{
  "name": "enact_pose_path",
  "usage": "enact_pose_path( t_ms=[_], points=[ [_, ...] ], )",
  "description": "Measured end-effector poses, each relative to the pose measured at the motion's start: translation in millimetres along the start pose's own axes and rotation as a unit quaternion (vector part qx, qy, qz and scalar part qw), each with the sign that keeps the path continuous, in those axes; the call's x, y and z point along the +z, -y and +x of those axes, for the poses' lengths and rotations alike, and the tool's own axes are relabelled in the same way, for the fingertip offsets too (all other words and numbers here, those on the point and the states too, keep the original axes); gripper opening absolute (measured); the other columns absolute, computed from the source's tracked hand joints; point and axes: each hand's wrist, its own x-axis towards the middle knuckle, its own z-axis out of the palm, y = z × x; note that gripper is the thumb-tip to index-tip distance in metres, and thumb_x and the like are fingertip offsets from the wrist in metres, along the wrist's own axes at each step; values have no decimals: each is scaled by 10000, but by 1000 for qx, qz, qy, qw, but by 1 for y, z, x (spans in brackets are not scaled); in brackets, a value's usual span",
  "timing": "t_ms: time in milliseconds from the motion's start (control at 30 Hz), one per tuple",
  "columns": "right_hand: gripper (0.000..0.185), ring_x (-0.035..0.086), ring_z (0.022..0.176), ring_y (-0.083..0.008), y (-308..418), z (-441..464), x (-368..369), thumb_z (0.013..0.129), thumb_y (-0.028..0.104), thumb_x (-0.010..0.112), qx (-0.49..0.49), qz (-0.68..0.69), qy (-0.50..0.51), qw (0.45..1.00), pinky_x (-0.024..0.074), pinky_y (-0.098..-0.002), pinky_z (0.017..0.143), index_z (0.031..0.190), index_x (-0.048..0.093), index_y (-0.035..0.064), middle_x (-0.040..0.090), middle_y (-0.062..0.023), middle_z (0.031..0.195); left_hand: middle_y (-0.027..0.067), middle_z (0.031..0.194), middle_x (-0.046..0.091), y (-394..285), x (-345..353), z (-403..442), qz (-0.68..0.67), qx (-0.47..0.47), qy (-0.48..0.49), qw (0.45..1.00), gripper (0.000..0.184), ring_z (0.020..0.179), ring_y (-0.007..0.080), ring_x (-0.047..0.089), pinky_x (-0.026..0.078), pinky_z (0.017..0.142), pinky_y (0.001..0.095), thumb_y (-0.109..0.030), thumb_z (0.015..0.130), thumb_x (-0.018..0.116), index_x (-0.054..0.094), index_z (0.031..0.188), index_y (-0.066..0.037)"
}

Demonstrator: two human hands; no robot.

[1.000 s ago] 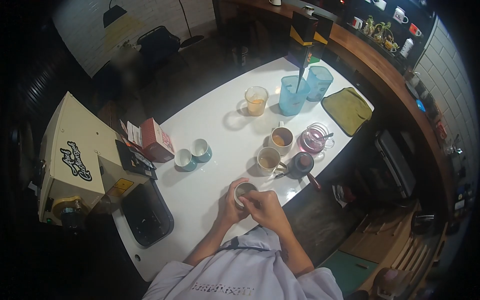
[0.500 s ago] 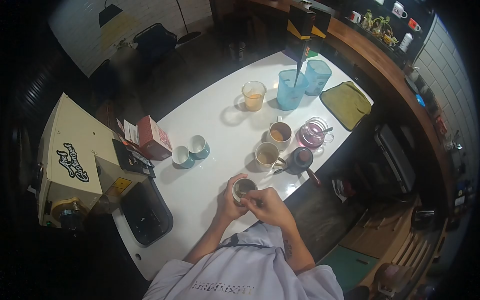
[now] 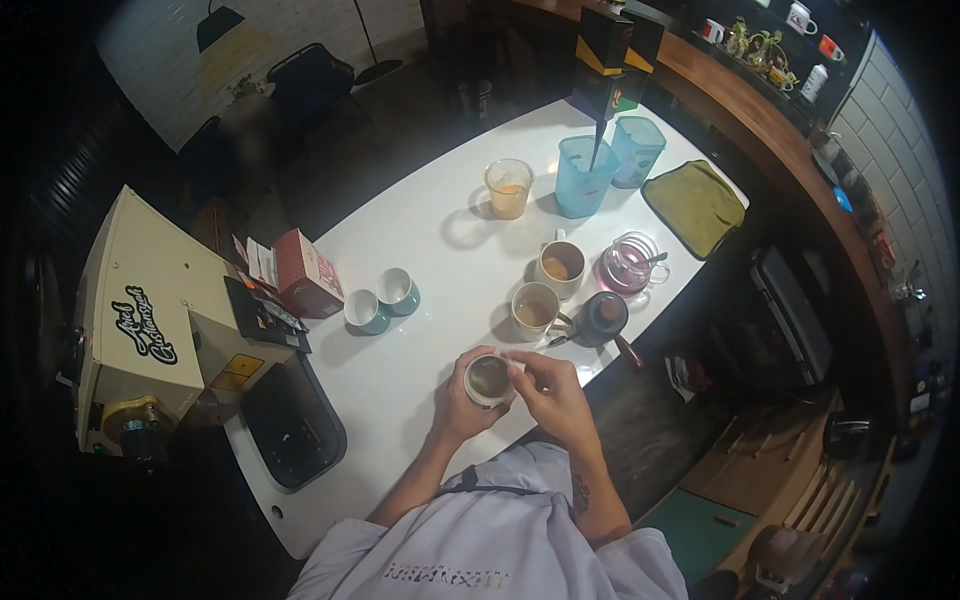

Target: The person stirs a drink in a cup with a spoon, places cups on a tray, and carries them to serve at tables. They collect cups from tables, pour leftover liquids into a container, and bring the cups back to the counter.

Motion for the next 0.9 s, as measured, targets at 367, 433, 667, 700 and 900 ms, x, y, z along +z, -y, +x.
enact_pose_path(
  t_ms=[367,433,667,700,900],
  points=[
    [187,375,560,-39,3,-11,-6,934,121,630,41,-81,187,978,331,-243,491,913,698,-52,497,29,595,124,1239,576,5,0,-2,-53,1,12,999,819,1129,318,590,494,943,381,-256,628,889,460,1298,-62],
    [183,380,567,-37,3,-11,-3,936,118,627,28,-48,174,983,335,-238,495,937,706,-47,503,38,606,126,1236,578,9,1,-2,-59,6,9,998,813,1124,318,594,497,939,381,-262,632,887,462,1295,-61],
    [193,393,579,-31,-10,-3,3,944,110,630,-25,31,119,992,340,-217,506,1015,719,-45,507,61,635,129,1230,586,8,2,-3,-33,-33,28,998,756,1113,313,606,506,926,379,-277,674,865,469,1280,-62],
    [193,393,579,-31,-8,-3,2,944,110,630,-25,32,120,992,340,-217,506,1015,719,-45,507,61,635,129,1230,586,6,1,-3,-33,-34,27,999,756,1113,313,606,506,926,379,-277,674,865,469,1280,-62],
    [203,375,570,-24,-1,-10,-1,953,114,621,64,68,166,982,309,-216,494,1019,716,-52,488,61,624,127,1229,586,4,1,-2,-33,6,5,999,764,1111,314,607,506,924,378,-253,660,871,469,1282,-65]
  ],
)
